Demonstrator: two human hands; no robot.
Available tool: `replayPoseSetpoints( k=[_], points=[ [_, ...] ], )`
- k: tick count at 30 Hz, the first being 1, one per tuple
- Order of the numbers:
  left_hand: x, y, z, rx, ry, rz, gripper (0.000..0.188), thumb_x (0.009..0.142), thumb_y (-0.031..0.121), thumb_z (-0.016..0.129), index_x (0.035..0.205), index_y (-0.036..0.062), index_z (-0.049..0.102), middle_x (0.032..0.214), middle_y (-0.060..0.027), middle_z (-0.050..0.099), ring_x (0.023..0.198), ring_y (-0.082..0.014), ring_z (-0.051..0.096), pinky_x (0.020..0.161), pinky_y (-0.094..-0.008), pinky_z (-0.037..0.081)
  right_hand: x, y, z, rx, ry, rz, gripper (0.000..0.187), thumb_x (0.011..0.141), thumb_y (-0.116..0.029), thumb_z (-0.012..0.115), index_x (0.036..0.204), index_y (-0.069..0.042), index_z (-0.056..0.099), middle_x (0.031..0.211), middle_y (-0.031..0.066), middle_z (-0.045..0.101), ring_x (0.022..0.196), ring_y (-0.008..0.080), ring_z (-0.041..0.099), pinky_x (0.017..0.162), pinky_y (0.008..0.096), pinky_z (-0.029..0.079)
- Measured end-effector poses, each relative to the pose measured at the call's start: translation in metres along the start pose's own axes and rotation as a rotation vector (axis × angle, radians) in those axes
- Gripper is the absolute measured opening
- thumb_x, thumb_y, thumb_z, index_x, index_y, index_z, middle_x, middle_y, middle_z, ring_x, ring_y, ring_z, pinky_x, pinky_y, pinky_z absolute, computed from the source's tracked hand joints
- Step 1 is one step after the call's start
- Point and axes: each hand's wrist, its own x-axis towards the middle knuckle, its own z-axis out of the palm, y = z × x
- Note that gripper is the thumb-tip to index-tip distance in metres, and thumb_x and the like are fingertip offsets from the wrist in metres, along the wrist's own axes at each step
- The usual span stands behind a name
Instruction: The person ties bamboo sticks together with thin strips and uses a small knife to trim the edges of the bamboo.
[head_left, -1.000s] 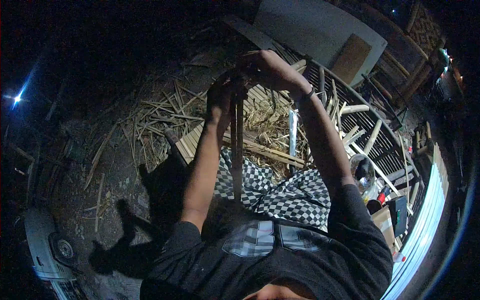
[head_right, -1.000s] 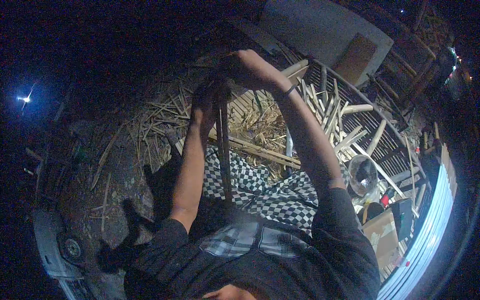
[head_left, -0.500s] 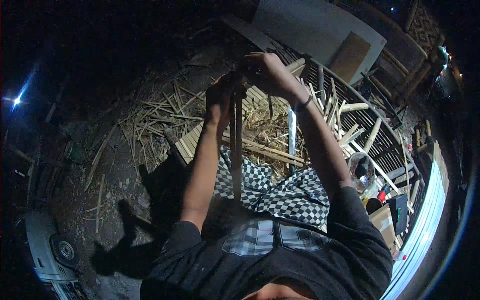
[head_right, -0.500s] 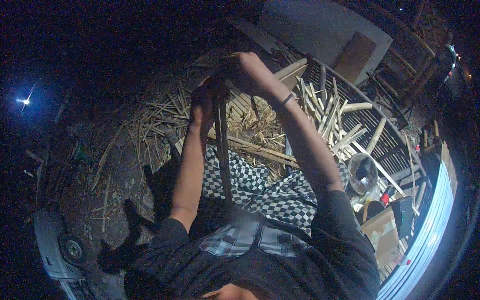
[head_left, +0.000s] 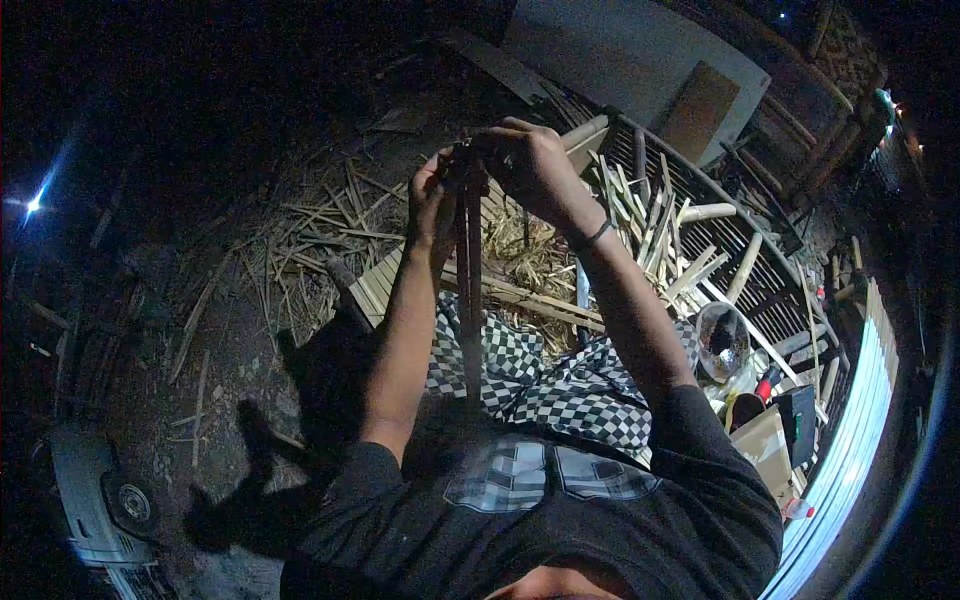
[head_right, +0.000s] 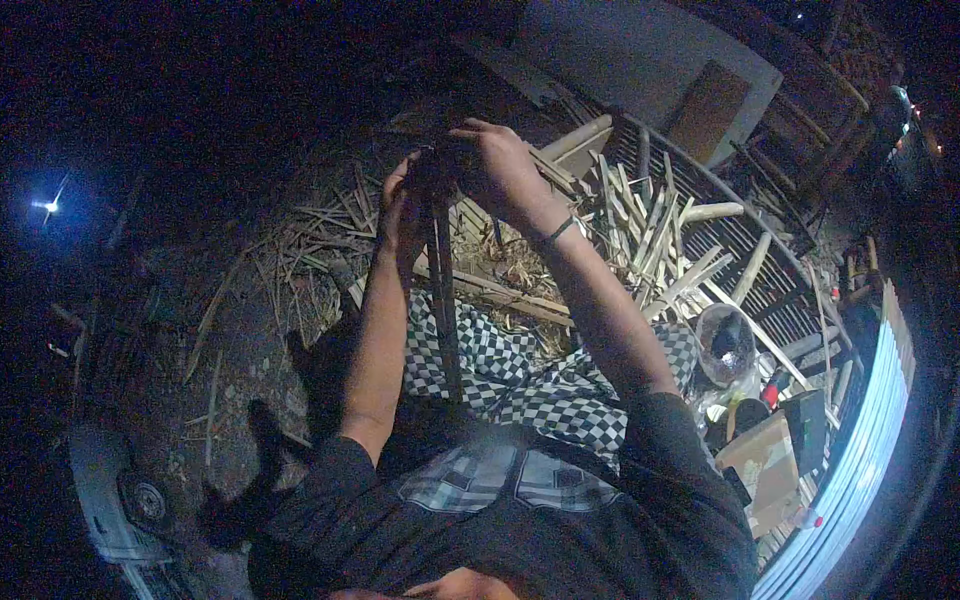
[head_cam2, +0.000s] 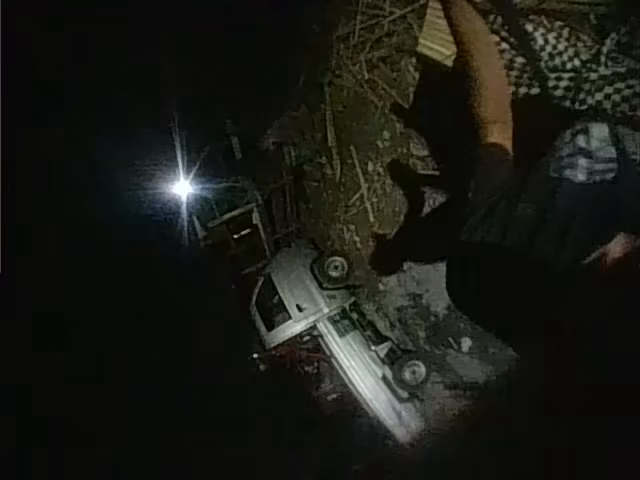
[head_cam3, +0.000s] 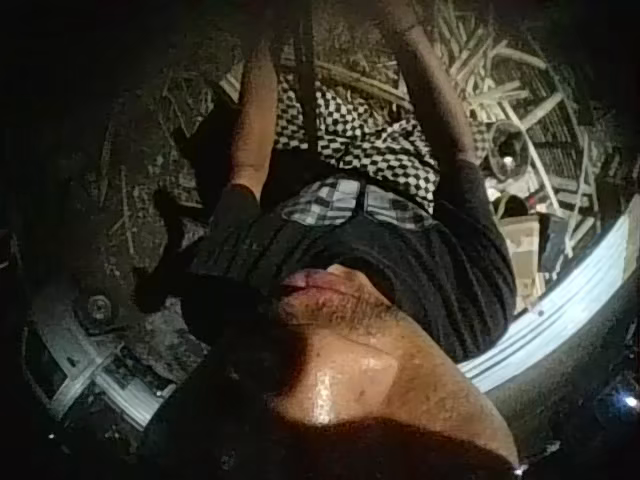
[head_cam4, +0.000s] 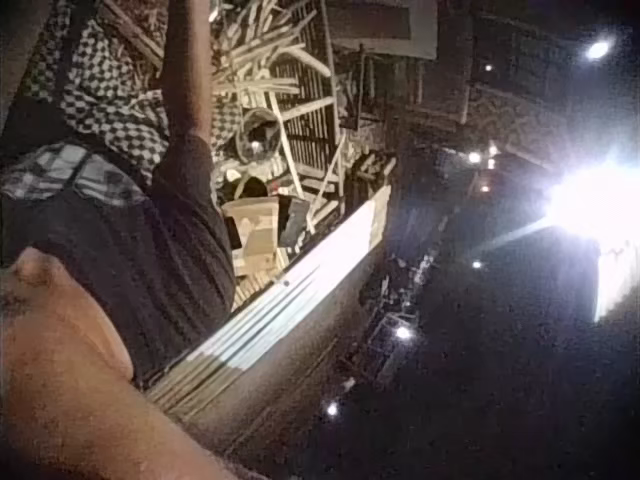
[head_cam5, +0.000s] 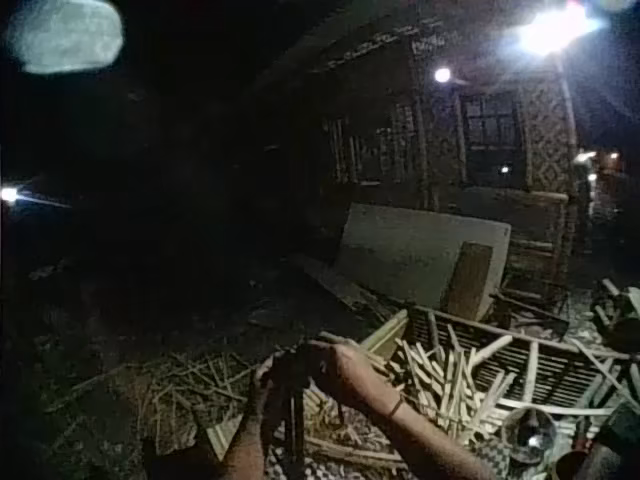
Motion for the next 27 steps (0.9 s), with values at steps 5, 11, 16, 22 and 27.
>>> replayPoseSetpoints(
  k=[5,11,16,22,27],
  points=[
    [0.007,-0.006,-0.018,-0.030,-0.078,0.063,0.022,0.093,0.019,0.058,0.107,0.0032,0.061,0.093,-0.0012,0.064,0.080,-0.0084,0.060,0.071,-0.0232,0.049,-0.002,-0.023,-0.004,0.051,-0.008,0.085,0.028,0.073,-0.004,0.067,0.100,-0.004,0.067,0.099,0.0179,0.066,0.091,0.0342,0.064,0.077,0.0368,0.053],
    [0.010,-0.006,-0.015,0.155,-0.026,0.139,0.021,0.093,0.014,0.055,0.110,0.0027,0.061,0.098,-0.0017,0.064,0.086,-0.0075,0.058,0.077,-0.0230,0.047,-0.006,-0.024,0.000,0.053,0.103,0.111,0.032,0.069,-0.006,0.069,0.101,-0.004,0.067,0.108,0.0225,0.063,0.096,0.0386,0.062,0.081,0.0390,0.052],
    [0.005,-0.002,-0.012,0.110,-0.024,0.114,0.020,0.093,0.013,0.053,0.107,0.0014,0.061,0.098,-0.0018,0.064,0.088,-0.0093,0.057,0.081,-0.0243,0.044,-0.001,-0.017,0.002,0.035,-0.028,0.169,0.036,0.070,-0.008,0.069,0.106,-0.002,0.065,0.117,0.0243,0.059,0.110,0.0389,0.056,0.091,0.0410,0.048],
    [0.008,0.001,-0.009,0.258,0.092,0.121,0.020,0.089,0.015,0.055,0.103,0.0015,0.060,0.094,-0.0009,0.063,0.086,-0.0096,0.056,0.084,-0.0245,0.043,-0.004,0.001,0.009,0.070,-0.051,0.123,0.046,0.072,-0.010,0.071,0.115,0.001,0.059,0.130,0.0255,0.049,0.120,0.0381,0.050,0.100,0.0394,0.043],
    [0.002,0.008,-0.003,0.181,0.098,0.082,0.016,0.087,0.016,0.057,0.098,0.0048,0.060,0.091,-0.0010,0.062,0.084,-0.0101,0.057,0.081,-0.0249,0.044,-0.006,-0.004,0.009,0.115,-0.027,0.102,0.044,0.073,-0.009,0.071,0.114,0.003,0.058,0.130,0.0239,0.049,0.119,0.0385,0.051,0.100,0.0381,0.042]
  ],
)
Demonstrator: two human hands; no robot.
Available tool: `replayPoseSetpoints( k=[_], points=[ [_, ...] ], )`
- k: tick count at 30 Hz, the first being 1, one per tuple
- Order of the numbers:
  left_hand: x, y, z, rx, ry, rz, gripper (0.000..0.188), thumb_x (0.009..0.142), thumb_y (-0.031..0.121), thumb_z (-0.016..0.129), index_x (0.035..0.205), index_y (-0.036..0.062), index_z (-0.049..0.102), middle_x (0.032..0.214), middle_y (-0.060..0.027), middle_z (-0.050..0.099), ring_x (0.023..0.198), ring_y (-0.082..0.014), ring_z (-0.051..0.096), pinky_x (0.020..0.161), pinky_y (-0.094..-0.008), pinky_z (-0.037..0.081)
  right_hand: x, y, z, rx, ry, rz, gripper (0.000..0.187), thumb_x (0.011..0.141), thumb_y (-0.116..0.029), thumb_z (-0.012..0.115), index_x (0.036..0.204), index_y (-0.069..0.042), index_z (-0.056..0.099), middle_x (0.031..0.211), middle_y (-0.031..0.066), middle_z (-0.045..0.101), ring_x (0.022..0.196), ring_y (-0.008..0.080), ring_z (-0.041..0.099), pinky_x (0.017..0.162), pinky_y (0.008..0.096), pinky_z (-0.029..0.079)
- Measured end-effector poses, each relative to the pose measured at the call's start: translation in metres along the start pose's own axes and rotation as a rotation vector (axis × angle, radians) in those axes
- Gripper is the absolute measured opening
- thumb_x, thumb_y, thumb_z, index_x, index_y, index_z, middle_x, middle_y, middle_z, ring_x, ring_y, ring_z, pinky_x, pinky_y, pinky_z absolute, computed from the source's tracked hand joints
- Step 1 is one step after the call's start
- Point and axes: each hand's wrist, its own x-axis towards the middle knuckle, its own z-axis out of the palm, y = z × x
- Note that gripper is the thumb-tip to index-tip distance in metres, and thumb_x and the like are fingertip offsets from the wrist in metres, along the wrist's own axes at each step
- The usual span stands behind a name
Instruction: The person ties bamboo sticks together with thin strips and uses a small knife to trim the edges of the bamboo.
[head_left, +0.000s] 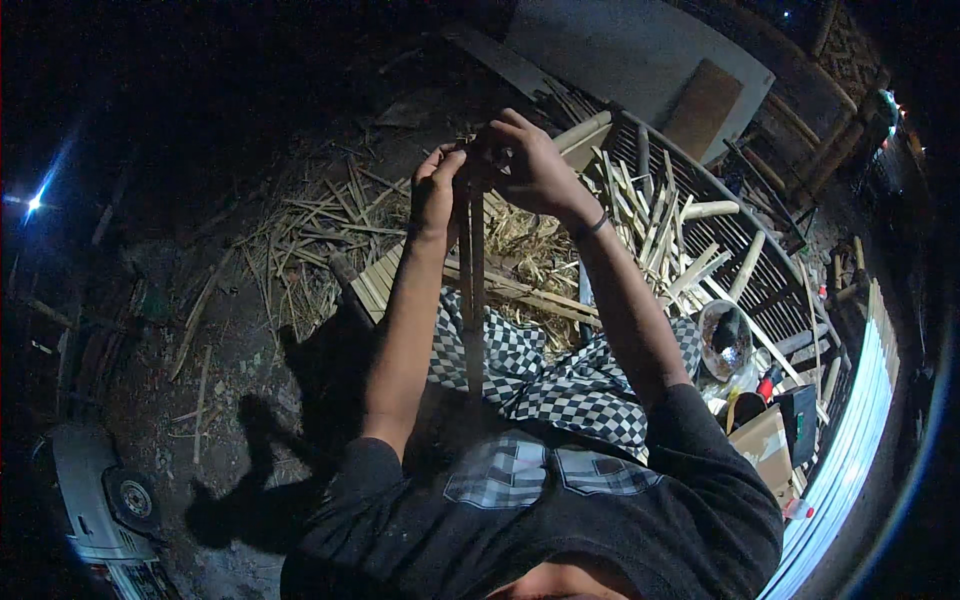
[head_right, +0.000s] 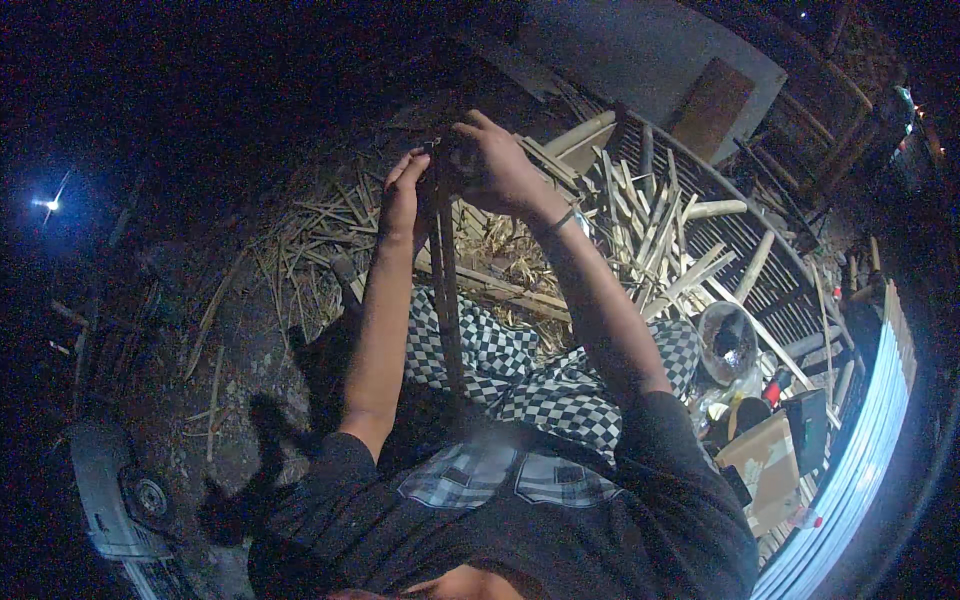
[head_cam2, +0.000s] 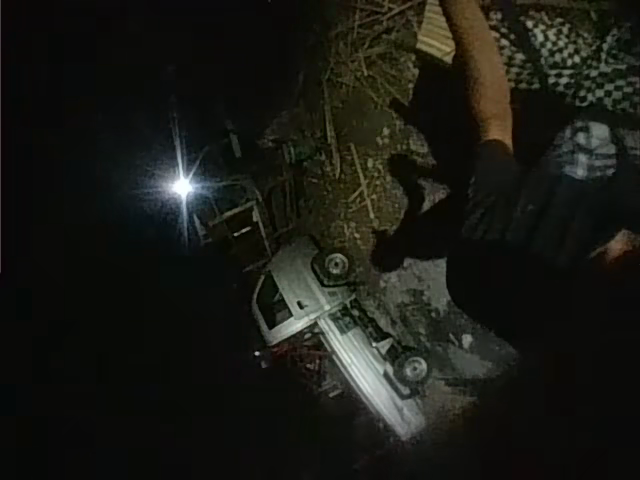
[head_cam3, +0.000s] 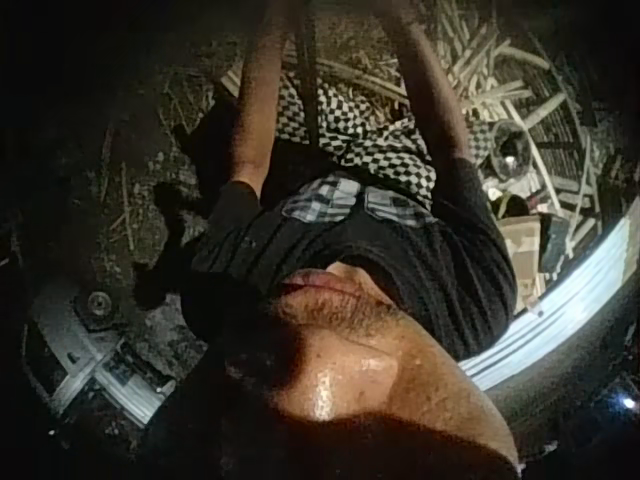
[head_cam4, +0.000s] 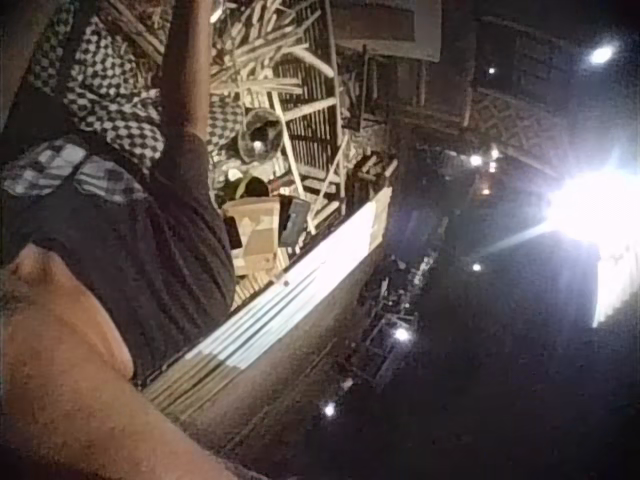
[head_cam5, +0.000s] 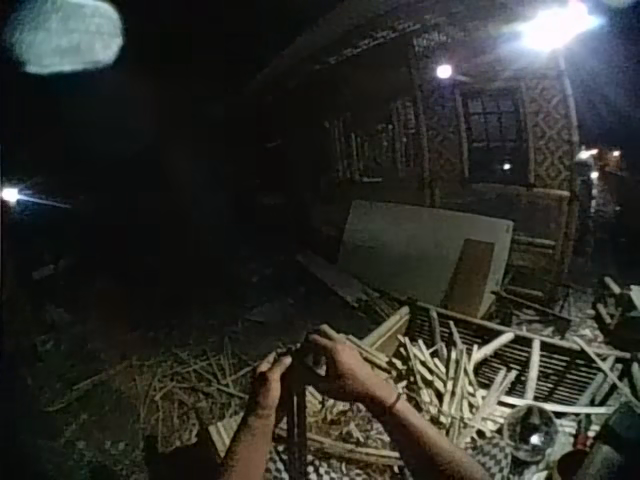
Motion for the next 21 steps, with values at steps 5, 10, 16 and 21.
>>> replayPoseSetpoints(
  k=[5,10,16,21],
  points=[
    [-0.007,0.016,0.014,-0.127,0.088,-0.146,0.010,0.087,0.016,0.058,0.093,0.0080,0.058,0.087,-0.0025,0.062,0.076,-0.0128,0.060,0.068,-0.0264,0.048,0.001,0.011,0.004,-0.074,0.039,-0.015,0.035,0.075,-0.004,0.068,0.108,0.003,0.061,0.117,0.0197,0.060,0.114,0.0361,0.055,0.094,0.0359,0.046],
    [-0.003,0.010,0.011,-0.124,0.059,-0.140,0.009,0.088,0.017,0.058,0.092,0.0093,0.058,0.083,-0.0012,0.062,0.072,-0.0122,0.059,0.065,-0.0261,0.048,0.002,0.018,0.006,0.059,0.109,-0.035,0.029,0.076,-0.002,0.065,0.105,0.004,0.062,0.103,0.0176,0.064,0.103,0.0329,0.061,0.084,0.0338,0.049],
    [-0.001,0.002,0.005,-0.193,0.011,-0.156,0.010,0.090,0.019,0.058,0.091,0.0093,0.059,0.085,0.0000,0.062,0.074,-0.0101,0.059,0.068,-0.0247,0.046,0.000,-0.005,0.003,0.085,0.146,0.050,0.025,0.076,0.000,0.065,0.100,0.001,0.063,0.096,0.0169,0.062,0.089,0.0308,0.064,0.075,0.0319,0.049],
    [0.008,-0.015,-0.002,-0.219,-0.065,-0.067,0.012,0.092,0.019,0.058,0.095,0.0073,0.061,0.091,0.0003,0.063,0.082,-0.0091,0.058,0.075,-0.0240,0.045,-0.012,0.023,0.010,-0.213,0.277,-0.193,0.026,0.075,-0.003,0.067,0.101,-0.003,0.063,0.096,0.0127,0.060,0.086,0.0310,0.063,0.072,0.0353,0.051]
  ],
)
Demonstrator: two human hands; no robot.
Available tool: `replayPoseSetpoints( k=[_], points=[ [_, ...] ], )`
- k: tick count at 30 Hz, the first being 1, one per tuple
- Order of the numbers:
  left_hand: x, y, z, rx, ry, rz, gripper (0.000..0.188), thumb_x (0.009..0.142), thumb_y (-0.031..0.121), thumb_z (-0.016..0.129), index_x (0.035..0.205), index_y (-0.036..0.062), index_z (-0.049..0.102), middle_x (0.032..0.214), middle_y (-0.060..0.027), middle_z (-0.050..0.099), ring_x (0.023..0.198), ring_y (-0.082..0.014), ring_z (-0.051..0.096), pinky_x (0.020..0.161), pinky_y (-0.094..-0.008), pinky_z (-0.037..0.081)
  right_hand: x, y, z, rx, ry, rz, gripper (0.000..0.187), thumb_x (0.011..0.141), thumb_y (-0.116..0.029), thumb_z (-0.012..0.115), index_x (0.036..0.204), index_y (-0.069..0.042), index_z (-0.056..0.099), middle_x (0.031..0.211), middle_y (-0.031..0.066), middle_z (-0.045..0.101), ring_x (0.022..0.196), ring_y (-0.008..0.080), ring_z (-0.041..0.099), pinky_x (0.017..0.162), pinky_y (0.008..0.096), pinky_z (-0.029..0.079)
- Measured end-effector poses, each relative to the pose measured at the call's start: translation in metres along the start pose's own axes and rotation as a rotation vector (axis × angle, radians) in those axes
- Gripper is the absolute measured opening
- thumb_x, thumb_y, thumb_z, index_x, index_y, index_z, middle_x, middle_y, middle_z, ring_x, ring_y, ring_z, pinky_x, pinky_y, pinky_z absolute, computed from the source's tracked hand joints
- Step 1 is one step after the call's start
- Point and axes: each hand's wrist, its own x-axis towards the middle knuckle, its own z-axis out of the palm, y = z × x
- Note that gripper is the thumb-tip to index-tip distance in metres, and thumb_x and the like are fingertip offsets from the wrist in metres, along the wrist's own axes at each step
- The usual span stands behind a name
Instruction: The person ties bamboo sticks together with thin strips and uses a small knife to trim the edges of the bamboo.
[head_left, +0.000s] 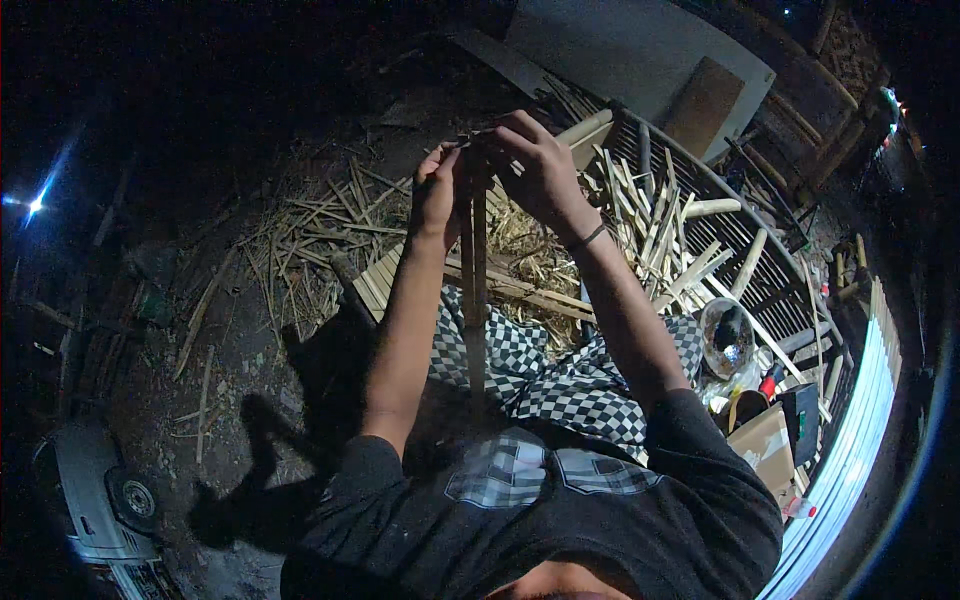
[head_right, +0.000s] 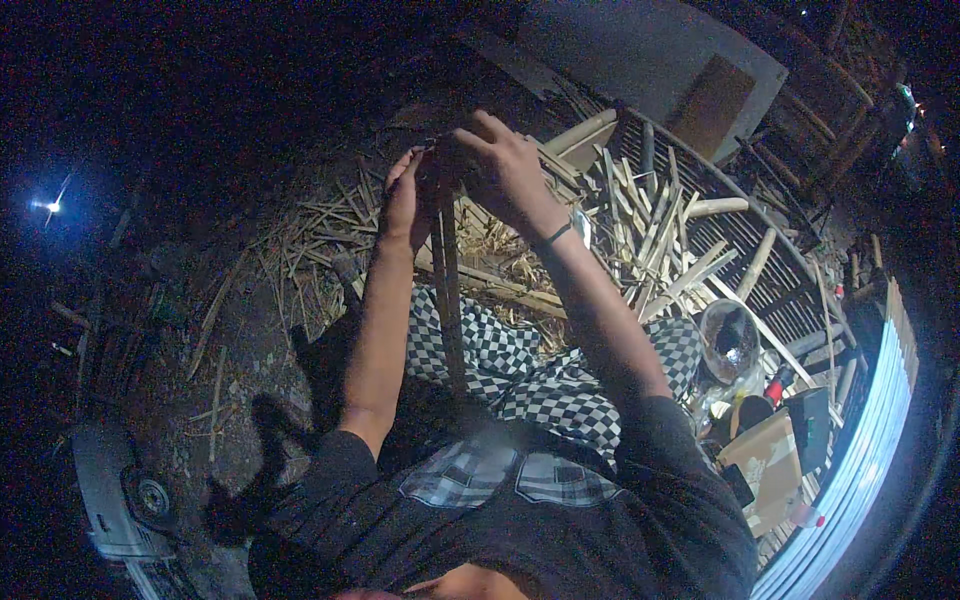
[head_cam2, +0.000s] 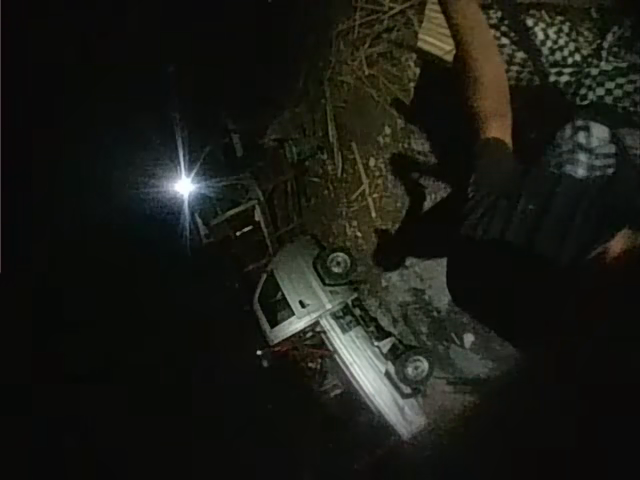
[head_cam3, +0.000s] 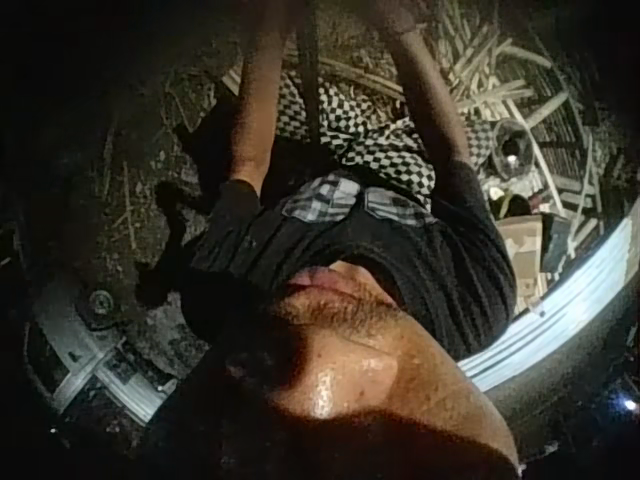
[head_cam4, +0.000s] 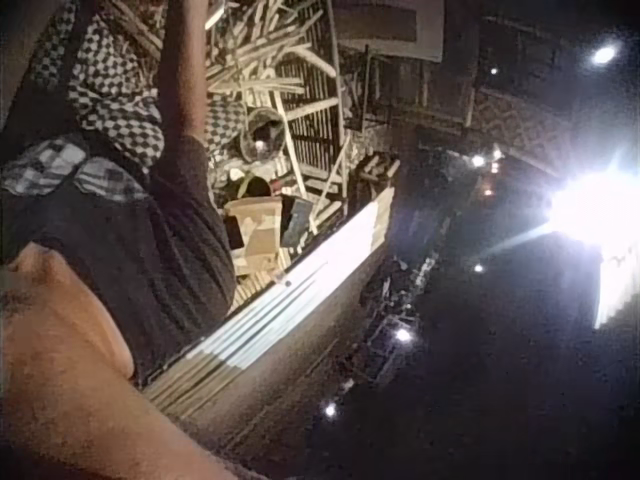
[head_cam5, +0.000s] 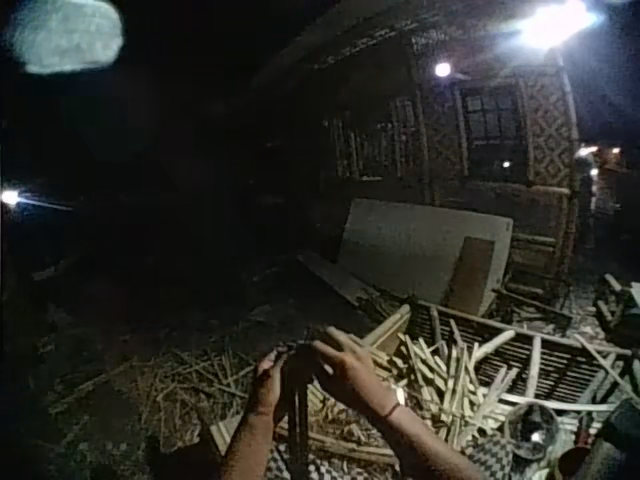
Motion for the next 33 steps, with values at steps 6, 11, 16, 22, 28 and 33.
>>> replayPoseSetpoints(
  k=[6,11,16,22,28,33],
  points=[
    [0.002,0.001,0.001,0.215,0.033,0.053,0.014,0.092,0.018,0.058,0.098,0.0061,0.061,0.094,-0.0007,0.064,0.087,-0.0094,0.058,0.080,-0.0246,0.044,-0.001,-0.004,-0.007,-0.093,-0.069,-0.005,0.035,0.072,-0.008,0.067,0.107,-0.010,0.064,0.094,0.0114,0.058,0.085,0.0323,0.061,0.071,0.0395,0.052],
    [-0.014,0.018,0.024,0.025,0.084,-0.065,0.011,0.092,0.015,0.055,0.096,0.0061,0.061,0.090,-0.0031,0.065,0.078,-0.0110,0.061,0.071,-0.0245,0.049,0.004,-0.006,-0.011,-0.106,-0.083,-0.045,0.032,0.071,-0.009,0.068,0.103,-0.010,0.067,0.097,0.0123,0.059,0.086,0.0324,0.061,0.072,0.0391,0.052],
    [-0.009,0.014,0.005,0.054,-0.065,-0.068,0.016,0.094,0.020,0.054,0.102,0.0081,0.060,0.094,-0.0048,0.065,0.080,-0.0149,0.063,0.071,-0.0269,0.050,0.014,-0.023,-0.023,-0.150,-0.130,-0.047,0.035,0.071,-0.015,0.066,0.106,-0.014,0.068,0.113,0.0141,0.061,0.100,0.0308,0.062,0.079,0.0382,0.053],
    [-0.004,0.009,0.006,0.089,0.021,-0.033,0.014,0.094,0.016,0.053,0.099,0.0067,0.060,0.091,-0.0052,0.065,0.076,-0.0139,0.062,0.069,-0.0265,0.051,0.014,-0.005,-0.014,-0.064,-0.180,0.093,0.035,0.072,-0.010,0.066,0.108,-0.009,0.068,0.122,0.0197,0.059,0.104,0.0329,0.062,0.088,0.0366,0.052],
    [-0.010,0.011,0.009,0.065,0.046,-0.024,0.011,0.093,0.014,0.053,0.098,0.0058,0.059,0.086,-0.0045,0.064,0.073,-0.0138,0.061,0.068,-0.0268,0.050,0.011,0.011,-0.008,-0.099,-0.188,-0.016,0.039,0.073,-0.008,0.055,0.107,-0.018,0.070,0.120,0.0119,0.062,0.106,0.0294,0.062,0.087,0.0371,0.053],
    [-0.013,0.015,0.005,0.070,0.042,-0.092,0.012,0.092,0.013,0.053,0.099,0.0051,0.059,0.081,-0.0028,0.062,0.070,-0.0140,0.061,0.068,-0.0269,0.051,0.016,0.006,-0.013,-0.201,-0.219,-0.127,0.037,0.075,-0.013,0.055,0.108,-0.018,0.070,0.120,0.0105,0.062,0.109,0.0263,0.061,0.085,0.0356,0.054]
  ],
)
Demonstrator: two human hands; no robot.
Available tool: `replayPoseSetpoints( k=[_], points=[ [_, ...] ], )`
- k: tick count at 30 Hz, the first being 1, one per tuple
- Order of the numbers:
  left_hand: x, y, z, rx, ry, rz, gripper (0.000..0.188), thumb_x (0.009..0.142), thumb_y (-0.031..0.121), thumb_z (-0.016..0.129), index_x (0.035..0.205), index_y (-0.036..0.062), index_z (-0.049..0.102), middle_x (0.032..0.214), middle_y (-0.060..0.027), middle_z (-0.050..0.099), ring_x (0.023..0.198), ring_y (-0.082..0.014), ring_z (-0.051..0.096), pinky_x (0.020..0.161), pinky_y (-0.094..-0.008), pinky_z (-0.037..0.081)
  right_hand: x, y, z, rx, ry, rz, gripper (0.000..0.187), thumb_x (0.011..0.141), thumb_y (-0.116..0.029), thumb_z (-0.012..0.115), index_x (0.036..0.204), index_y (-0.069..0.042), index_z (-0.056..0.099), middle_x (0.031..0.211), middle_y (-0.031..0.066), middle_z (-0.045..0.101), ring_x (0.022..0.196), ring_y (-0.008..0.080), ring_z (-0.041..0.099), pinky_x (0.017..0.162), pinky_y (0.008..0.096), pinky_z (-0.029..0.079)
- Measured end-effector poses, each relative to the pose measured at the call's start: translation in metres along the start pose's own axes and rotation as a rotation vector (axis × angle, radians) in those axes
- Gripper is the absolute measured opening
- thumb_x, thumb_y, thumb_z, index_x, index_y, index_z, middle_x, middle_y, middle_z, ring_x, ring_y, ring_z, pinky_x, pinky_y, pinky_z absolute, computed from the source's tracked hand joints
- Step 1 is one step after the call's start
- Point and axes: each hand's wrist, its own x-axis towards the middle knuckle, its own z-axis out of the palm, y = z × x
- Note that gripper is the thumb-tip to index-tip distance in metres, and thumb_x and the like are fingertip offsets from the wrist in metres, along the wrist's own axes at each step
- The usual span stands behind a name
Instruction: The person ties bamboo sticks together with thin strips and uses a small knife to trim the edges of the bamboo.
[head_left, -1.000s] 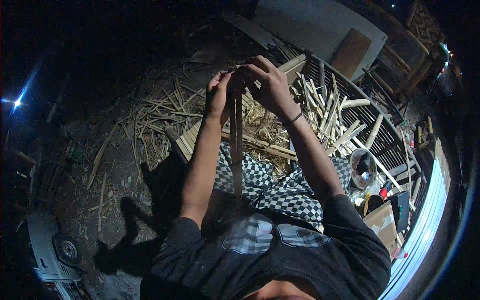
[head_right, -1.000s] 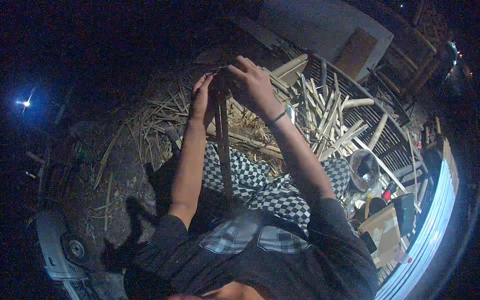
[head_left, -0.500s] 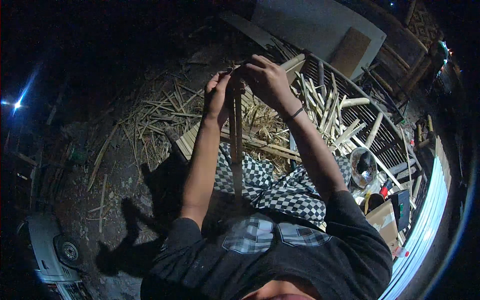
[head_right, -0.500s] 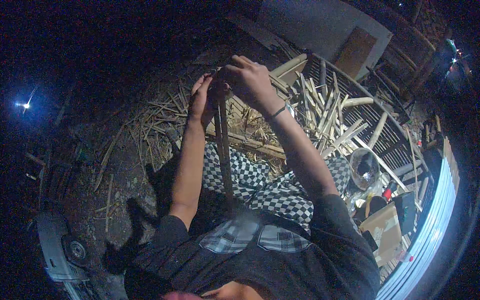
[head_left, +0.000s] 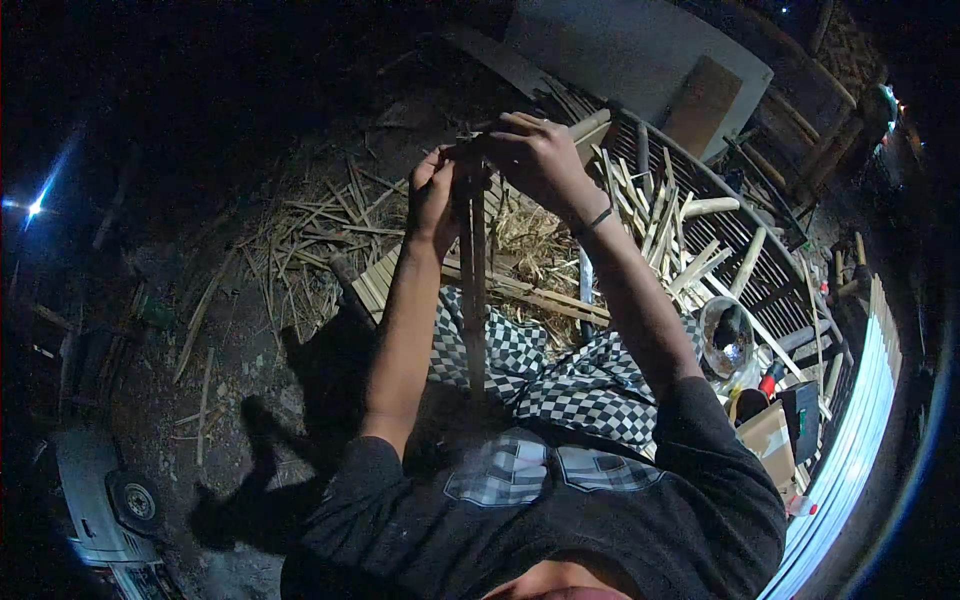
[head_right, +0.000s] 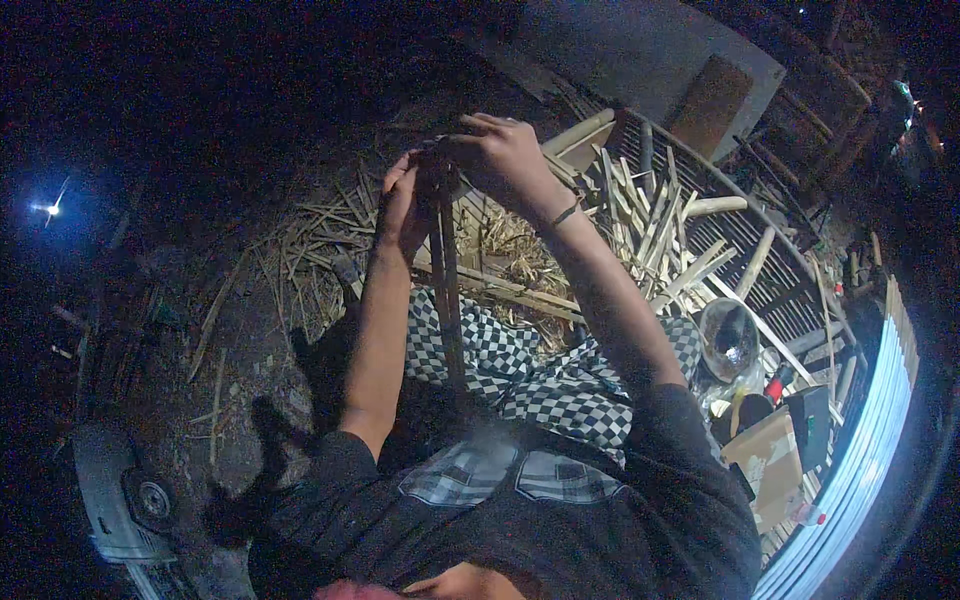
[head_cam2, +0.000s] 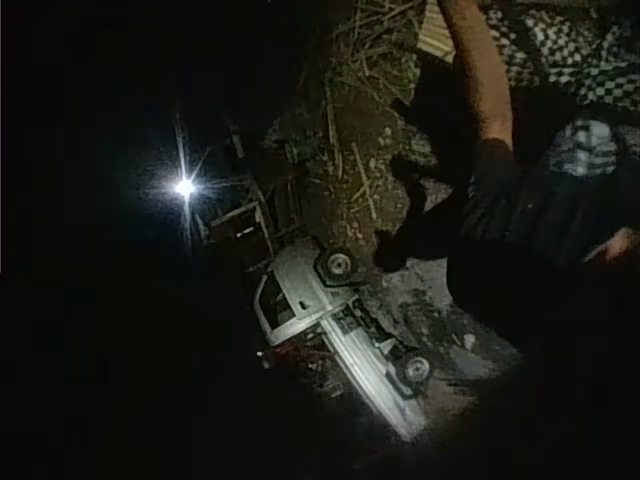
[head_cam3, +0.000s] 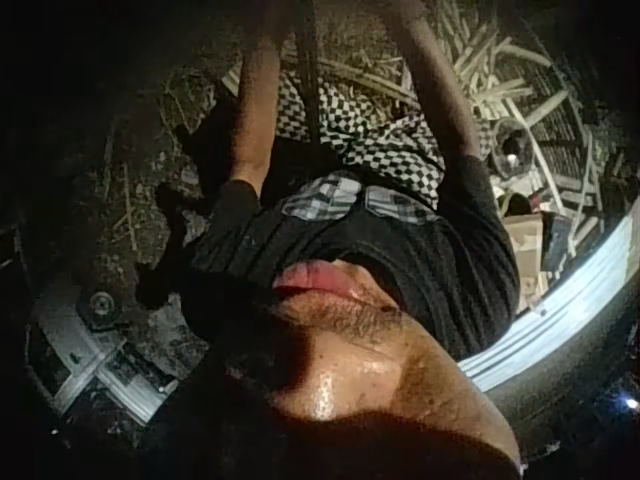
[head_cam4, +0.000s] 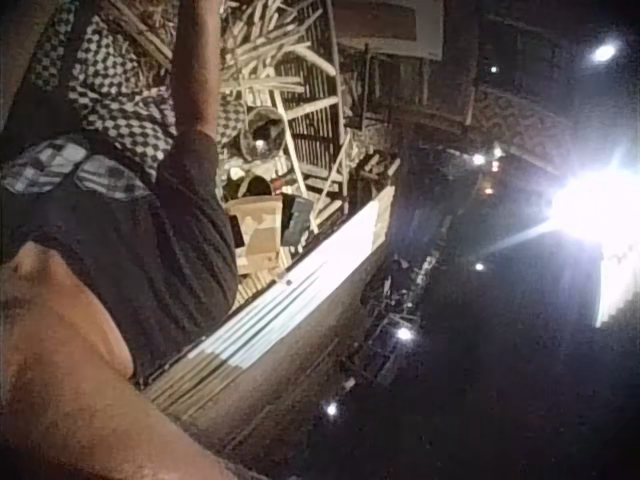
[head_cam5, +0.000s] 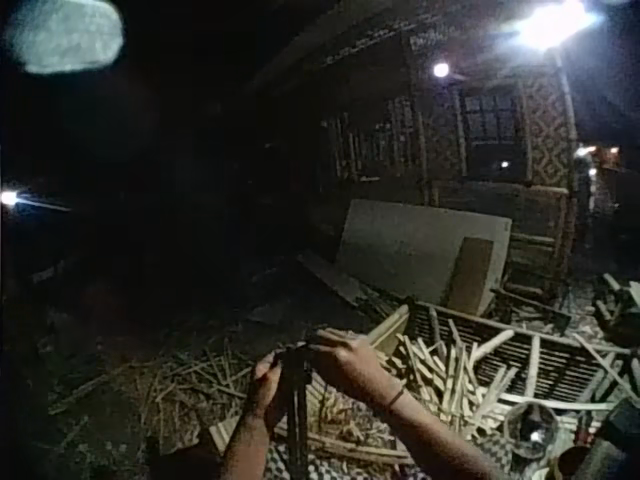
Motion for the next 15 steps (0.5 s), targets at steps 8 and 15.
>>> replayPoseSetpoints(
  k=[8,15],
  points=[
    [0.007,-0.030,-0.014,-0.096,-0.214,0.568,0.019,0.088,0.008,0.051,0.105,0.0024,0.059,0.107,-0.0056,0.060,0.094,-0.0123,0.058,0.082,-0.0266,0.047,0.017,-0.012,-0.005,-0.075,-0.298,0.047,0.054,0.076,-0.015,0.064,0.127,-0.004,0.050,0.132,0.0207,0.050,0.111,0.0347,0.057,0.089,0.0411,0.049],
    [0.007,-0.018,-0.005,0.053,-0.098,0.268,0.021,0.086,0.000,0.049,0.103,0.0009,0.060,0.099,-0.0036,0.063,0.090,-0.0114,0.059,0.083,-0.0256,0.046,0.009,0.000,-0.002,0.169,-0.264,0.223,0.049,0.083,-0.012,0.060,0.129,0.001,0.047,0.130,0.0235,0.051,0.111,0.0385,0.055,0.094,0.0411,0.046]
  ],
)
